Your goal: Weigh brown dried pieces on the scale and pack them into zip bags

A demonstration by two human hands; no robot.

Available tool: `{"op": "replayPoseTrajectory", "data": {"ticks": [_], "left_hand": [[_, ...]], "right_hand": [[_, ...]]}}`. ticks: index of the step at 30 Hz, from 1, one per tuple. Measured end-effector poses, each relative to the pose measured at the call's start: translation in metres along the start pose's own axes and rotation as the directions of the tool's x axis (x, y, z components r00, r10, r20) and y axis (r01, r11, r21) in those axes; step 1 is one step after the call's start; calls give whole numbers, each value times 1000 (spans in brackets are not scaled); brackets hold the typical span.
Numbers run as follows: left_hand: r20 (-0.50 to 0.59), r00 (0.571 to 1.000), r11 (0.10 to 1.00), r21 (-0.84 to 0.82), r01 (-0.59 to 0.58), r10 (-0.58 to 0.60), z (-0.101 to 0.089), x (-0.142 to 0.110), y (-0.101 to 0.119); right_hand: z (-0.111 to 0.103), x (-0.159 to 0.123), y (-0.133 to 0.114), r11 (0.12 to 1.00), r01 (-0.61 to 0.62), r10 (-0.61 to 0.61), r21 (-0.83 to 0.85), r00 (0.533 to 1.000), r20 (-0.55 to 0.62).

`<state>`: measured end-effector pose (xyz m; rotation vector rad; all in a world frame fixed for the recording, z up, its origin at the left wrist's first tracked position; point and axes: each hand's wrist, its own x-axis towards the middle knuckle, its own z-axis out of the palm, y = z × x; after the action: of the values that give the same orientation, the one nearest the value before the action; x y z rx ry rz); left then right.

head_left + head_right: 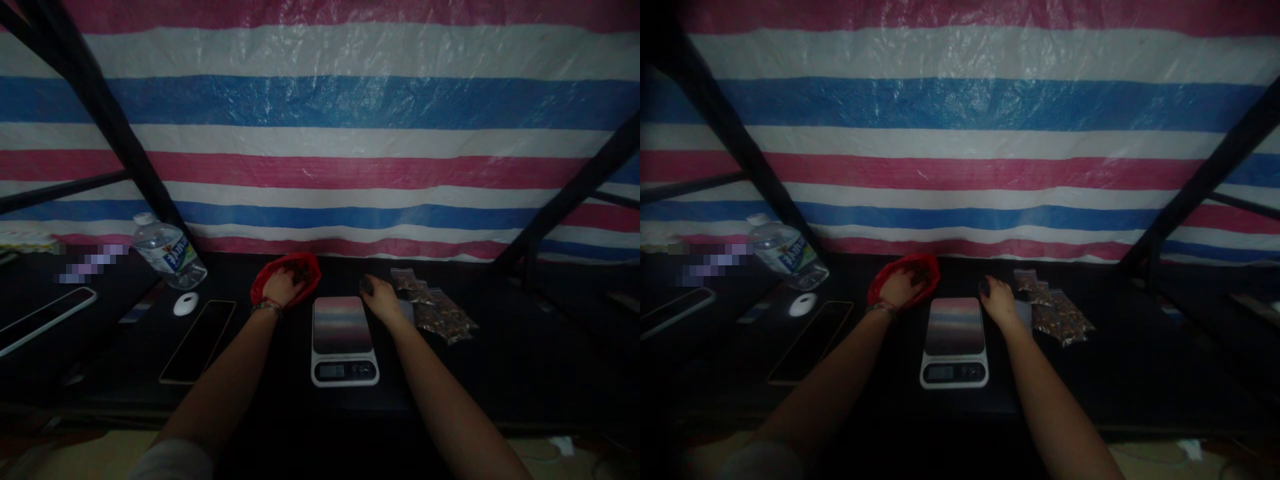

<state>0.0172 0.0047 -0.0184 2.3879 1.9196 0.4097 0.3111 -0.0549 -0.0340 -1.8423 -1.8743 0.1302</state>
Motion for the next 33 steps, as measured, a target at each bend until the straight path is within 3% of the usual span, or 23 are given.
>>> {"op": "replayPoseTrajectory", "data": {"ticks": [6,15,23,27,30,33], "left_hand": [[14,1000,1000,-6,7,-6,-4,0,1],[-121,990,991,-123,61,-76,-7,1,-3],[-167,982,975,-220,45,-83,-11,3,-1],[-219,970,955,-295,38,-106,-13,3,-1],[-252,957,914,-403,34,-146,-14,2,-2],[-308,916,781,-624,9,-257,-17,-2,-1]], "right_hand": [[0,2,3,999,-18,18,33,1000,12],[-1,1,-1,994,45,-36,102,996,-87],[-5,-2,-11,965,107,-64,241,982,-178],[-3,-4,-20,899,136,-43,417,974,-223],[-4,-7,-37,800,119,-12,588,983,-182],[-10,-8,-66,712,96,-54,696,995,-82]]}}
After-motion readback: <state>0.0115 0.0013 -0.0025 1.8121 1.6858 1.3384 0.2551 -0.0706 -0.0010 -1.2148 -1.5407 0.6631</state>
